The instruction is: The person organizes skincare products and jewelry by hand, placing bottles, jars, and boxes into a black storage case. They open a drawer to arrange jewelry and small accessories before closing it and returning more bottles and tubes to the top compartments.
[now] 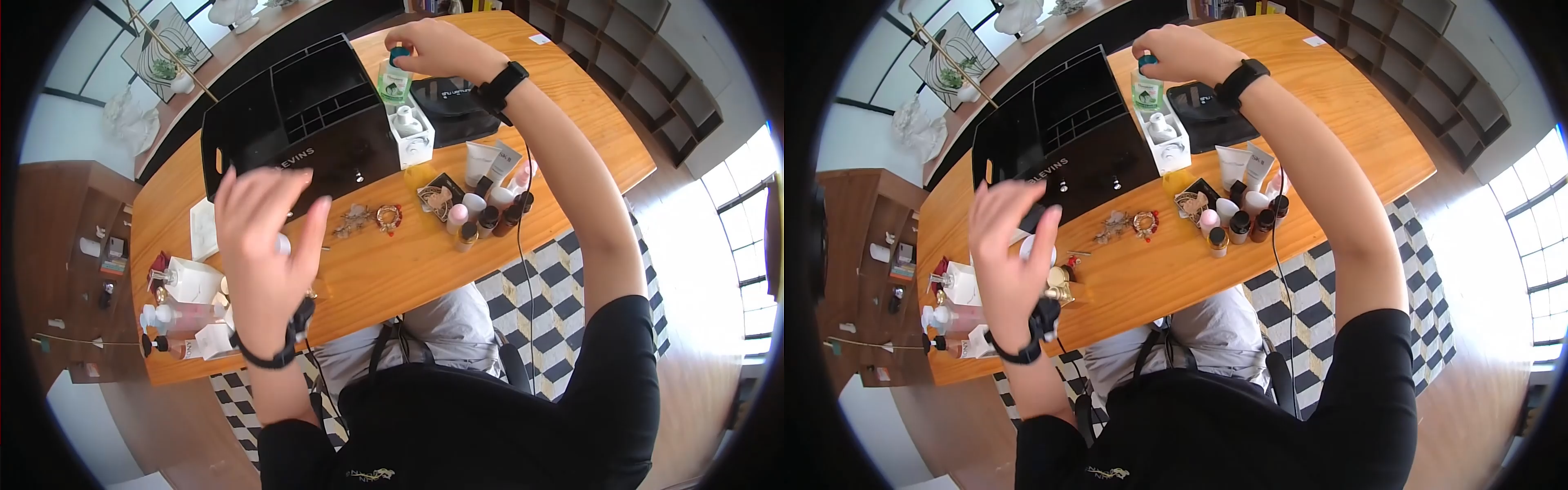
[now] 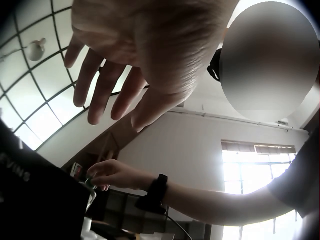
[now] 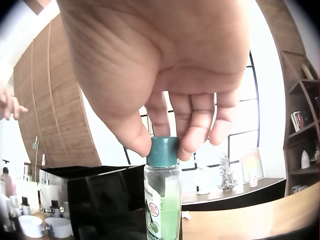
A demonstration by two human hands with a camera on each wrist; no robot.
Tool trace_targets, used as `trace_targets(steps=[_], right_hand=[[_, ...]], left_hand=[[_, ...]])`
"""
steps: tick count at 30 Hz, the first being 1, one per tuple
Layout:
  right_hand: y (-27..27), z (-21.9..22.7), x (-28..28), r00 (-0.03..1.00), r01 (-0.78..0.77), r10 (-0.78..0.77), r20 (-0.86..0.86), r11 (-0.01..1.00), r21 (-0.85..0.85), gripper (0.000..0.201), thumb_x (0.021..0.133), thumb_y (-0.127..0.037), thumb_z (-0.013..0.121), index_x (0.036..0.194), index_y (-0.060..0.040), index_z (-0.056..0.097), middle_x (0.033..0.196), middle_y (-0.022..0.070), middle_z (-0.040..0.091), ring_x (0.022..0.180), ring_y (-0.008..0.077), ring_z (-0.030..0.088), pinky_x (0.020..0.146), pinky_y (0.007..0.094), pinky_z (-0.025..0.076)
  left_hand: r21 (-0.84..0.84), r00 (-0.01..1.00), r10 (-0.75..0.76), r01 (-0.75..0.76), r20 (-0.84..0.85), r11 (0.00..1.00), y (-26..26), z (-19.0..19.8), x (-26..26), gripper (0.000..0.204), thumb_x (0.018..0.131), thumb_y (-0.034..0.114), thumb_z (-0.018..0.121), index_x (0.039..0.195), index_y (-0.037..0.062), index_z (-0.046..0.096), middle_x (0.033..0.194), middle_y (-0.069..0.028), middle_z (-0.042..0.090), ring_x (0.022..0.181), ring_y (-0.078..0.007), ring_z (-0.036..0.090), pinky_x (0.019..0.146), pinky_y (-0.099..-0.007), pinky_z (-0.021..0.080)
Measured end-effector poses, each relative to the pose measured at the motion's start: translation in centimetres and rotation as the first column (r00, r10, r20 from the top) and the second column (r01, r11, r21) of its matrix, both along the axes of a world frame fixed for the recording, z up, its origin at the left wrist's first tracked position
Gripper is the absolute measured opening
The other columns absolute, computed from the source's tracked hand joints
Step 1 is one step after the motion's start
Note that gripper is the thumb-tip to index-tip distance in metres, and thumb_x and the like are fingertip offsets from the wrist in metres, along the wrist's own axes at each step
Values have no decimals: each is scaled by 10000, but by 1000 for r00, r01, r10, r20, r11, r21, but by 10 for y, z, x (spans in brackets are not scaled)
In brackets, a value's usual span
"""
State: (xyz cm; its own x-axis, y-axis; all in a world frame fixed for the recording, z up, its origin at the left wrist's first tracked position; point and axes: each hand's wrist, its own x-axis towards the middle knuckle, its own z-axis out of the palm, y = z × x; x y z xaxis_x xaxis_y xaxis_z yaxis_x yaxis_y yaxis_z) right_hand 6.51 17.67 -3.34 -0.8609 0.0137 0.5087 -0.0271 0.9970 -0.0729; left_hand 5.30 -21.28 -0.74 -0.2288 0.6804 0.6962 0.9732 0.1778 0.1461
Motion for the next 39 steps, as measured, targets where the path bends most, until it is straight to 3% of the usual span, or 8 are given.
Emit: trace_targets(steps=[14, 20, 25, 28, 35, 36, 38, 39], right_hand=[[-10, -37, -28, 930, 69, -47, 364, 997, -46, 314, 866, -205, 825, 1147, -71, 790, 1095, 195, 790, 1052, 419, 740, 923, 477, 594], [12, -55, -30, 926, 106, -48, 374, 985, -136, 522, 873, -157, 829, 1375, -60, 727, 1073, 192, 786, 980, 327, 770, 878, 420, 603], [4, 17, -6, 955, 216, -204, 214, 976, -33, 380, 996, -233, 771, 1340, -81, 722, 1143, 162, 781, 999, 288, 762, 889, 379, 602], [-1, 65, -8, 997, -5, 12, 78, 996, -90, 322, 1046, -245, 732, 1309, -58, 742, 1044, 118, 775, 923, 212, 725, 830, 339, 574], [-192, 115, -49, 932, -359, 362, 36, 931, -56, 396, 1026, -319, 775, 1324, -60, 755, 1080, 56, 778, 911, 126, 692, 793, 263, 537], [-222, 107, -64, 882, -470, 470, 4, 882, -43, 363, 1018, -180, 784, 1358, -61, 737, 1015, -3, 741, 831, 55, 565, 725, 226, 459], [-286, 99, -84, 838, -515, 539, 79, 831, -211, 318, 997, -118, 787, 1292, -12, 736, 950, 24, 715, 778, 60, 564, 687, 233, 489], [-305, 90, -104, 801, -587, 593, 82, 805, -91, 322, 988, -137, 786, 1265, 17, 727, 961, 85, 734, 770, 115, 630, 696, 270, 541]], left_hand=[[-61, 913, 117, -102, 390, 993, -112, -86, 27, 210, 864, 96, 822, 1055, 25, 767, 1039, -108, 768, 1046, -324, 697, 1132, -551, 433], [4, 917, 57, -64, 395, 998, -139, -87, 24, 238, 835, 103, 843, 1046, 16, 774, 1031, -106, 781, 1027, -322, 719, 1130, -539, 449], [24, 917, 89, -107, 389, 994, -180, -86, 13, 256, 803, 89, 855, 1036, 16, 778, 1012, -106, 775, 1006, -326, 721, 1098, -548, 471], [28, 918, 174, -197, 356, 980, -208, -80, 3, 254, 802, 82, 853, 1034, 12, 775, 1009, -109, 773, 1000, -332, 719, 1097, -553, 471], [62, 904, 410, -419, 122, 906, -277, -53, -34, 232, 818, 89, 855, 1014, 13, 756, 1027, -120, 734, 992, -348, 682, 998, -519, 502], [53, 884, 462, -465, 65, 883, -287, -48, -41, 232, 824, 91, 851, 1022, 15, 756, 1051, -121, 734, 1006, -345, 681, 993, -502, 504], [25, 847, 532, -532, 20, 846, -302, -31, -56, 251, 840, 113, 845, 1058, 20, 761, 1093, -123, 733, 1034, -349, 680, 991, -487, 504], [-1, 807, 589, -590, -29, 808, -309, -23, -66, 271, 856, 135, 838, 1093, 26, 765, 1134, -126, 732, 1061, -352, 678, 989, -473, 505]])
